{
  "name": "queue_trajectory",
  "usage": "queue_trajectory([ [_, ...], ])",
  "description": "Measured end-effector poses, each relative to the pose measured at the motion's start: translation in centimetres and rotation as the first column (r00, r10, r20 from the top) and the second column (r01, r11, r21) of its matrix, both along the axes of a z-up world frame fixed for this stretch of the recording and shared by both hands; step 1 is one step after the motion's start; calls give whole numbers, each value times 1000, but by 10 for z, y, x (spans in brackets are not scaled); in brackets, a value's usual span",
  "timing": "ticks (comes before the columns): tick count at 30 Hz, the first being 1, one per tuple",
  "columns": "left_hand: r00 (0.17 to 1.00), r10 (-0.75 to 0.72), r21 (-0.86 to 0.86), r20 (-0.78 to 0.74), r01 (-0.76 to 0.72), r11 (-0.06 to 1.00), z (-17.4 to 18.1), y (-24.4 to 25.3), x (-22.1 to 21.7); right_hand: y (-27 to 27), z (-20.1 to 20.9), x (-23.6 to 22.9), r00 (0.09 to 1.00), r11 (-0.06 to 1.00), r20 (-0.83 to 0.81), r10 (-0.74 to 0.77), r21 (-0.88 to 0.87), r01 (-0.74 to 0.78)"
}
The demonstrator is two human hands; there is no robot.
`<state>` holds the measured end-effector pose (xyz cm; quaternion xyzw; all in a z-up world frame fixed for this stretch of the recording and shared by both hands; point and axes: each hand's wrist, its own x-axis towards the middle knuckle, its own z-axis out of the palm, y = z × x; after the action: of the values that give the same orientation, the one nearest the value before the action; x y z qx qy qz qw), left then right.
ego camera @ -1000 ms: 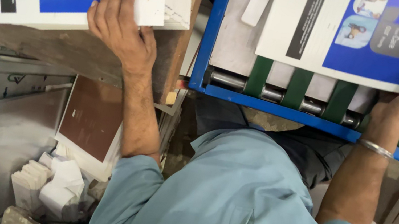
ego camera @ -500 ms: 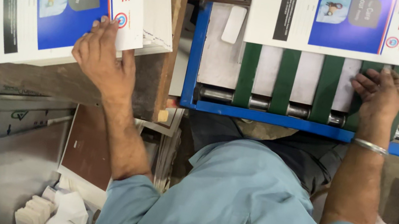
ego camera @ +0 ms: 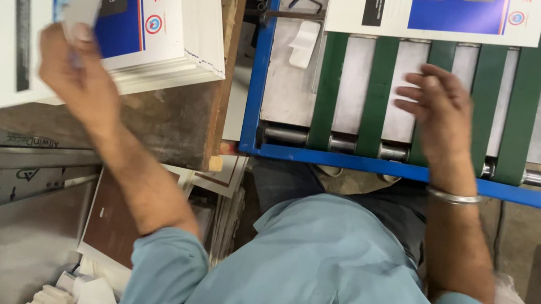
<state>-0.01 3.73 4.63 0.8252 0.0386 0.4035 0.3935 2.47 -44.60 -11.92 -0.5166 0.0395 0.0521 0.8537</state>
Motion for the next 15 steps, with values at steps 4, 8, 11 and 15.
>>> queue_trajectory([
  [4,986,-110,621,-121,162,767,-21,-89,-6,61,38,-4,898,914,212,385,47,-403],
  [8,897,-221,728,-383,441,524,-36,-186,-17,107,50,-6,860,806,219,461,301,-509],
  [11,832,-378,635,-406,555,537,-25,-194,-28,113,44,0,976,929,-95,197,335,-155],
  [15,832,-268,589,-486,538,603,-9,-146,-34,68,15,18,991,950,-108,-77,295,106],
])
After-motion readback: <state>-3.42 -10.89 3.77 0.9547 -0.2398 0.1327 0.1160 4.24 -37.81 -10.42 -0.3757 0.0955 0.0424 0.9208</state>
